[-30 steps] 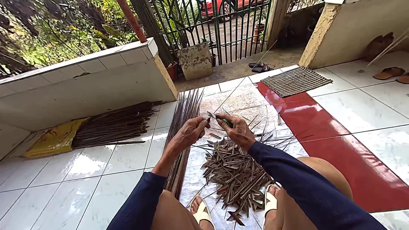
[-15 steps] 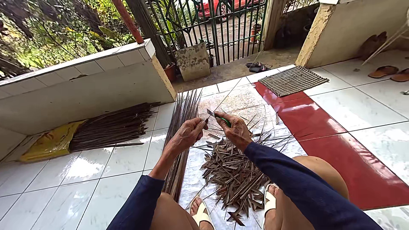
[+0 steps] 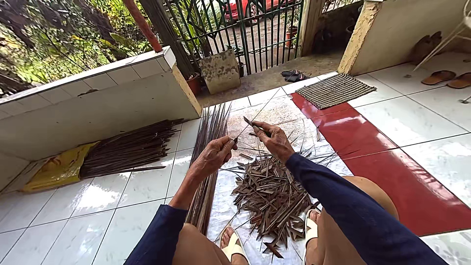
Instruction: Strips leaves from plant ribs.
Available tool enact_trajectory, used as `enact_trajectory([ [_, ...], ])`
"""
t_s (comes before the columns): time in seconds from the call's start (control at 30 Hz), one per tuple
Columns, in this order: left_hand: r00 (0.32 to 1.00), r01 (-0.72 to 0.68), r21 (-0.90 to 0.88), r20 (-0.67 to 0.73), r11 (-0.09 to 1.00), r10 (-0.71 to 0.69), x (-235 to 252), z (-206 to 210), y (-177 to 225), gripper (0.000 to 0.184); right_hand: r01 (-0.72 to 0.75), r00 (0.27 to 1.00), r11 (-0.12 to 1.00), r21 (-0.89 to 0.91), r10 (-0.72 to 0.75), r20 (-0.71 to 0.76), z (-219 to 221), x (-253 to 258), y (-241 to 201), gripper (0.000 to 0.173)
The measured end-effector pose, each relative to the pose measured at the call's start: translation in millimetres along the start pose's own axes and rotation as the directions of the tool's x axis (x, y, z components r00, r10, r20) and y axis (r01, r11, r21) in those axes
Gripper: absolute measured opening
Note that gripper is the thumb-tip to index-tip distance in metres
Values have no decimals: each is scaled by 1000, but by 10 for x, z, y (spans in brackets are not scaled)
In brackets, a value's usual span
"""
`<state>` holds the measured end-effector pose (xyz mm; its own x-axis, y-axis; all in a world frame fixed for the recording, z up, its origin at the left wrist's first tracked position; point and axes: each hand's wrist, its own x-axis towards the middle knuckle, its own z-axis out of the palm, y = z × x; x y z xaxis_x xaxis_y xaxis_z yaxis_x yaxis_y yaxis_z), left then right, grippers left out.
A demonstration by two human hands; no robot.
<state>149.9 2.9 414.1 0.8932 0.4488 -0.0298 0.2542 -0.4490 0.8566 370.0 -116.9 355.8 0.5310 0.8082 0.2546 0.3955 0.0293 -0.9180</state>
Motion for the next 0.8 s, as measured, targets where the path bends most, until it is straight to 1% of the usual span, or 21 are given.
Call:
enact_trajectory([
  [0.1, 1000, -1, -6, 8, 1000, 1, -23, 8, 4, 31, -63, 997, 998, 2, 63, -39, -57, 78, 84, 34],
  [0.2, 1000, 5, -6, 16, 1000, -5, -36, 11, 9, 32, -121, 976, 993, 4, 120, -181, -175, 205, 192, 35],
  [0.27, 1000, 18, -8, 9, 1000, -18, -37, 2, 5, 33, -125, 954, 992, 23, 127, -272, -244, 254, 233, 36],
  [0.33, 1000, 26, -2, -12, 1000, -26, -36, -11, 4, 33, -102, 942, 993, 61, 116, -314, -276, 239, 203, 38],
  [0.4, 999, 18, 16, -49, 1000, -18, -24, -10, -11, 33, -85, 954, 994, 76, 103, -283, -257, 163, 129, 40],
  [0.5, 996, 1, 47, -86, 999, 3, -9, 6, -18, 32, -60, 989, 997, 40, 64, -129, -28, -43, -33, 44],
  [0.6, 999, -14, 114, -45, 993, 19, 74, 118, 13, 31, -9, 1000, 994, 108, 8, 13, 208, -177, -99, 37],
  [0.63, 999, -28, 133, -30, 991, 32, 106, 167, 11, 31, -10, 999, 992, 122, 7, 33, 244, -186, -121, 34],
  [0.7, 999, -30, 138, -14, 990, 32, 145, 249, 26, 31, -31, 999, 992, 120, 28, 28, 264, -171, -105, 30],
  [0.8, 1000, -9, 56, 6, 998, 9, 153, 259, 27, 30, -74, 997, 990, 117, 72, 17, 239, -125, -72, 26],
])
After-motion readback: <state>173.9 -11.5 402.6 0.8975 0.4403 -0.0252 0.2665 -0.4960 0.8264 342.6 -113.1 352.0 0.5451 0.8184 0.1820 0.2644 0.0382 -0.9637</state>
